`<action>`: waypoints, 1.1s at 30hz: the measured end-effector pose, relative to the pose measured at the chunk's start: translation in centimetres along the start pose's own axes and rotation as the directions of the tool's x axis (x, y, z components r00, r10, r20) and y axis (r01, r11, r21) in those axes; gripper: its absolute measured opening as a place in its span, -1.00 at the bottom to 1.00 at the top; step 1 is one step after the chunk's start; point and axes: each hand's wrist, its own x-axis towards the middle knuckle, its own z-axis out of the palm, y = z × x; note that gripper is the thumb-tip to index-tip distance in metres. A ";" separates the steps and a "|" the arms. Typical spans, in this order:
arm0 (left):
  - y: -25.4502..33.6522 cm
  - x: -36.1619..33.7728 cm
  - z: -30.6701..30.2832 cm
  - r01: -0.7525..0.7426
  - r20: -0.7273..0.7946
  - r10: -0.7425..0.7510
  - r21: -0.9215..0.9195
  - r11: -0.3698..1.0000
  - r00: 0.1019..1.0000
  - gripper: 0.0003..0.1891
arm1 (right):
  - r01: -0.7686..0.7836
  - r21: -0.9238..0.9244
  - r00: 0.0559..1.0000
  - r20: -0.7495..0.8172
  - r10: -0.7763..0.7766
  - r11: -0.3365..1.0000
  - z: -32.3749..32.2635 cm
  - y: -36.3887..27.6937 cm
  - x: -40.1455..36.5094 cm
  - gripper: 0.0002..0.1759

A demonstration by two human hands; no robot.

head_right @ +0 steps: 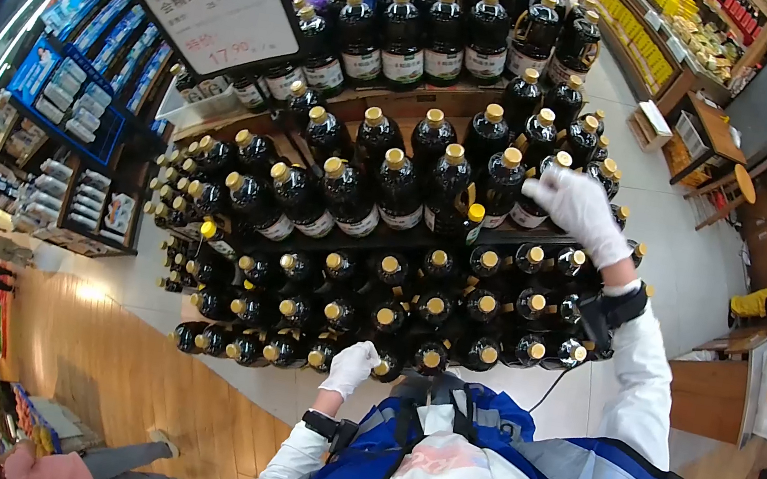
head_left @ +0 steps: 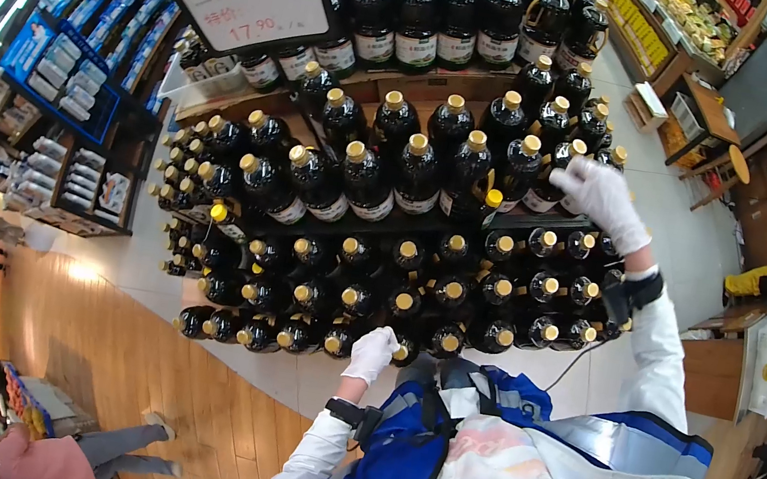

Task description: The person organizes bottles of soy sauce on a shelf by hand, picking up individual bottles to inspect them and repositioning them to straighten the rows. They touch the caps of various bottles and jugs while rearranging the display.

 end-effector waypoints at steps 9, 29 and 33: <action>-0.3 1.5 0.3 -0.112 0.087 0.101 0.138 0.984 0.991 -0.92 | 0.106 -0.166 0.990 -0.072 -0.119 0.980 -2.9 0.0 12.7 -0.55; -11.2 -26.0 13.8 0.810 0.281 -0.797 -0.439 0.389 0.534 -0.63 | 0.386 -0.271 0.922 0.074 -0.381 0.882 11.4 -18.5 34.8 -0.61; -10.7 -24.6 13.3 0.791 0.277 -0.812 -0.519 0.324 0.514 -0.63 | 0.492 -0.342 0.871 0.178 -0.459 0.801 20.0 -21.3 38.2 -0.60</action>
